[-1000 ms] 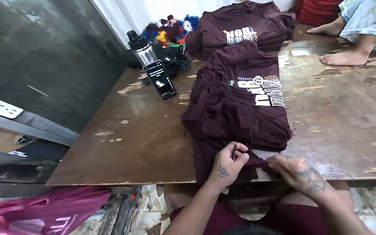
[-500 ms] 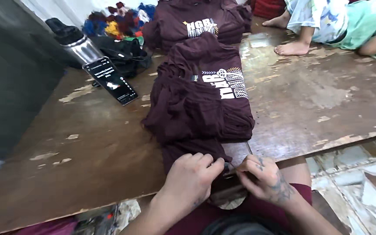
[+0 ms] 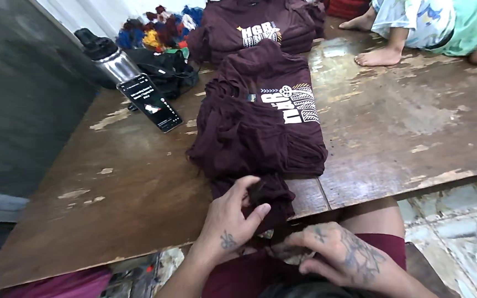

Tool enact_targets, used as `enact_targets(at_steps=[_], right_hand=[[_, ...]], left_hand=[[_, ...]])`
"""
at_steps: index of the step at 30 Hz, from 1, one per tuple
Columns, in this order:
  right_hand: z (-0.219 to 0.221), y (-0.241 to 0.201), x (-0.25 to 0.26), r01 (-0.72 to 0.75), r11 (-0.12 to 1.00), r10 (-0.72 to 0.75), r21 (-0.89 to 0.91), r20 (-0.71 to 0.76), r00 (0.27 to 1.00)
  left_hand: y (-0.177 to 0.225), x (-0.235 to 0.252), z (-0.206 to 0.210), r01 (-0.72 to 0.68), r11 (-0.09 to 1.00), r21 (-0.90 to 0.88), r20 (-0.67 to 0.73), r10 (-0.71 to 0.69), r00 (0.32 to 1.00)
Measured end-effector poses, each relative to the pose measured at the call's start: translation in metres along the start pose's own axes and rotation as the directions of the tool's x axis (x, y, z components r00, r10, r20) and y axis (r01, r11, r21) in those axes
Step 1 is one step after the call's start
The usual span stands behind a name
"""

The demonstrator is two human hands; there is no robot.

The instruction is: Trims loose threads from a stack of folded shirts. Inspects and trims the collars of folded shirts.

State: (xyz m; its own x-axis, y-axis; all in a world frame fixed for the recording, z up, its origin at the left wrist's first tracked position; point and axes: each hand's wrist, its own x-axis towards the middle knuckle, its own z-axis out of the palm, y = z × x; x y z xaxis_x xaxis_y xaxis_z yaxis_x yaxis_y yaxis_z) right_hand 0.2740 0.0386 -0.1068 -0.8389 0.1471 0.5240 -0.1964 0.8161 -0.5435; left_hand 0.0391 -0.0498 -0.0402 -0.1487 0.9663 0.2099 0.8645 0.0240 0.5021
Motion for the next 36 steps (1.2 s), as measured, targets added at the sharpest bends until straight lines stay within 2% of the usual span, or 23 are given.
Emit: enact_targets(at_steps=[2,3,4,5,6,7,8,9,10,11,13,14,15,16,17,18,22,25,28,29,31,34,36], right_hand=[[0.000,-0.001,-0.001,0.049,0.998,-0.048,-0.026,0.015,0.999],[-0.001,-0.003,0.005,0.087,0.996,-0.086,-0.033,0.025,0.996],[0.000,-0.007,0.013,0.132,0.991,-0.130,-0.038,0.042,0.991],[0.002,-0.011,0.025,0.183,0.981,-0.179,-0.056,0.069,0.981],[0.006,-0.012,0.038,0.224,0.970,-0.215,-0.090,0.096,0.972],[0.010,-0.012,0.055,0.236,0.963,-0.221,-0.133,0.118,0.968],[0.011,-0.008,0.076,0.204,0.960,-0.181,-0.193,0.131,0.975],[0.010,0.002,0.102,0.136,0.955,-0.105,-0.263,0.129,0.986],[0.006,0.018,0.129,0.035,0.942,0.005,-0.333,0.118,0.993],[0.004,0.039,0.154,-0.078,0.914,0.131,-0.399,0.107,0.986],[-0.005,0.073,0.200,-0.307,0.838,0.430,-0.451,0.200,0.880],[-0.009,0.084,0.220,-0.373,0.795,0.533,-0.479,0.257,0.806],[-0.008,0.093,0.232,-0.403,0.771,0.579,-0.493,0.281,0.765],[-0.005,0.098,0.238,-0.411,0.769,0.586,-0.490,0.281,0.760],[-0.002,0.098,0.238,-0.409,0.771,0.583,-0.488,0.283,0.762],[-0.001,0.096,0.236,-0.403,0.772,0.581,-0.492,0.290,0.760],[-0.009,0.076,0.216,-0.351,0.772,0.568,-0.530,0.327,0.755],[-0.016,0.063,0.184,-0.295,0.812,0.479,-0.504,0.285,0.831],[-0.017,0.054,0.134,-0.204,0.882,0.248,-0.425,0.051,0.967],[-0.013,0.051,0.118,-0.157,0.900,0.139,-0.407,-0.074,0.987],[0.000,0.042,0.093,-0.097,0.912,-0.011,-0.399,-0.259,0.966],[0.031,0.035,0.070,-0.095,0.935,0.011,-0.343,-0.237,0.971],[0.042,0.039,0.074,-0.146,0.928,0.080,-0.342,-0.199,0.977]], left_hand=[[-0.012,-0.004,-0.003,0.138,0.990,-0.035,0.223,-0.127,0.967],[-0.017,-0.001,-0.010,0.133,0.991,0.000,0.375,-0.123,0.919],[-0.024,0.001,-0.021,0.091,0.996,0.013,0.407,-0.088,0.909],[-0.031,0.001,-0.035,0.089,0.996,-0.009,0.249,-0.084,0.965],[-0.038,0.001,-0.049,0.149,0.983,-0.111,-0.080,-0.158,0.984],[-0.045,0.004,-0.062,0.126,0.947,-0.296,-0.461,-0.257,0.849],[-0.046,0.015,-0.075,-0.013,0.898,-0.441,-0.703,-0.336,0.627],[-0.039,0.027,-0.087,-0.179,0.851,-0.494,-0.803,-0.368,0.469],[-0.026,0.032,-0.090,-0.280,0.830,-0.482,-0.831,-0.332,0.445],[-0.013,0.031,-0.082,-0.315,0.839,-0.444,-0.819,-0.237,0.523],[0.004,0.018,-0.057,-0.251,0.911,-0.327,-0.622,-0.007,0.783],[0.006,0.011,-0.048,-0.184,0.947,-0.263,-0.436,0.053,0.898],[0.001,0.005,-0.038,-0.106,0.976,-0.188,-0.219,0.064,0.974],[-0.008,-0.002,-0.027,-0.012,0.992,-0.128,0.019,0.014,1.000],[-0.017,-0.007,-0.017,0.075,0.995,-0.071,0.235,-0.056,0.970],[-0.027,-0.014,-0.005,0.099,0.995,-0.024,0.343,-0.085,0.936],[-0.039,-0.036,0.023,-0.040,0.997,-0.062,0.169,0.050,0.984],[-0.030,-0.036,0.017,0.037,0.999,0.026,0.312,-0.043,0.949],[-0.039,-0.036,0.013,0.049,0.988,-0.145,0.270,-0.008,0.963],[-0.044,-0.036,0.012,0.049,0.974,-0.221,0.243,0.007,0.970],[-0.046,-0.031,0.005,0.070,0.950,-0.305,0.236,0.004,0.972],[-0.034,-0.019,-0.003,0.074,0.951,-0.300,0.254,0.005,0.967],[-0.020,-0.014,-0.002,-0.007,0.984,-0.178,0.116,0.028,0.993]])
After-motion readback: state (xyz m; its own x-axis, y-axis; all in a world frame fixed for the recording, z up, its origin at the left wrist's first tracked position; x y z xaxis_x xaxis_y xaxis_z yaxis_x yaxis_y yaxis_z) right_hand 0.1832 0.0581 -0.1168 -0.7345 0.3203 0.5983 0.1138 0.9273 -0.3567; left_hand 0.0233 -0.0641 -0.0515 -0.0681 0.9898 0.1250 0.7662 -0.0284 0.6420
